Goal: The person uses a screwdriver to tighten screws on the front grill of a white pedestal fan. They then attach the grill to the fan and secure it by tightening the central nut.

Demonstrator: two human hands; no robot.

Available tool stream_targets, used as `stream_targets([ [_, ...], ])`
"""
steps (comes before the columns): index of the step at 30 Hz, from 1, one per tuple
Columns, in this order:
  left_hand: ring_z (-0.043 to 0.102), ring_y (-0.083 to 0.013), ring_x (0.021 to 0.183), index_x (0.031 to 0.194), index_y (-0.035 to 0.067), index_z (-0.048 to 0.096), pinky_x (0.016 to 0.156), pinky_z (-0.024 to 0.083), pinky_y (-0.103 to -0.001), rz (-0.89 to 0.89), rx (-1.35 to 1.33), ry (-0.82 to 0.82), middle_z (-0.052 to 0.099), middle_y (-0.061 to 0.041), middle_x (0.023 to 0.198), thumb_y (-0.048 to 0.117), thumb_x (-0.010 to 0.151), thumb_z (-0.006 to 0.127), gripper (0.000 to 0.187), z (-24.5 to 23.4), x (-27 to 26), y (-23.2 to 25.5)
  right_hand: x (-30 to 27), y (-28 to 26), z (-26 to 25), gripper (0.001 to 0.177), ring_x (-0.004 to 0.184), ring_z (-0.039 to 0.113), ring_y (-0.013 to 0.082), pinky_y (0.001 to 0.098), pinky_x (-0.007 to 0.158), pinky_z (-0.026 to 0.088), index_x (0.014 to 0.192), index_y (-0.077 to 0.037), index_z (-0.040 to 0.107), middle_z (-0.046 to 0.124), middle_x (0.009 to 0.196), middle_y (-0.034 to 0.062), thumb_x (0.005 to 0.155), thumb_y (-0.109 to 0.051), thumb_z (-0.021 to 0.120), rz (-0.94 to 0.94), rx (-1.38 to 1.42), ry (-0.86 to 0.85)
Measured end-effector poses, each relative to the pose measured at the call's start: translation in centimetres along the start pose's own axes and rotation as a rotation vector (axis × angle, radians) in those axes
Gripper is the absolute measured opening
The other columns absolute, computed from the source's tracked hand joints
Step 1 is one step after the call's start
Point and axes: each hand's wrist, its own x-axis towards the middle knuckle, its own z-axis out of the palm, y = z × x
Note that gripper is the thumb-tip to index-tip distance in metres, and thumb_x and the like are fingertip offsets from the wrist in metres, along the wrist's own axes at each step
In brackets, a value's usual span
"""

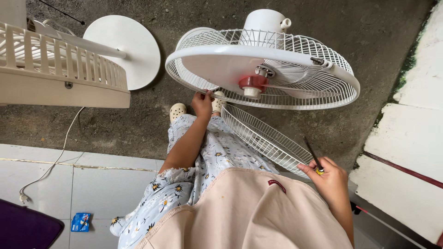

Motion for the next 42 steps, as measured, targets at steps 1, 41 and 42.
stream_targets([
  [1,0.076,-0.0165,0.079,0.102,-0.005,0.067,0.069,0.067,-0.031,0.013,0.023,0.006,0.076,-0.011,0.091,0.003,0.093,0.07,0.012,0.0,0.0,0.0,0.1,0.0,0.0,0.032,0.064,0.062,0.0123,0.0287,0.06,0.048,0.081,-0.002,0.069,0.067,0.074,0.0046,0.076,-0.028,0.087,-0.012,0.004,-0.005],
  [41,0.076,-0.0217,0.08,0.105,0.002,0.069,0.071,0.058,-0.036,0.633,0.501,0.092,0.077,-0.017,0.091,0.011,0.101,0.069,0.011,-6.0,2.8,12.1,-1.7,-1.2,4.2,0.039,0.06,0.061,0.0169,0.0328,0.058,0.048,0.079,-0.003,0.07,0.067,0.074,0.003,0.075,-0.038,0.087,-0.112,0.02,0.051],
  [42,0.076,-0.0222,0.08,0.104,0.001,0.069,0.072,0.058,-0.036,0.619,0.52,0.085,0.077,-0.017,0.091,0.012,0.101,0.07,0.011,-6.2,2.9,11.9,-1.9,-1.2,4.3,0.04,0.06,0.061,0.0173,0.0332,0.058,0.048,0.078,-0.003,0.07,0.067,0.075,0.0033,0.075,-0.039,0.087,-0.117,0.016,0.056],
])
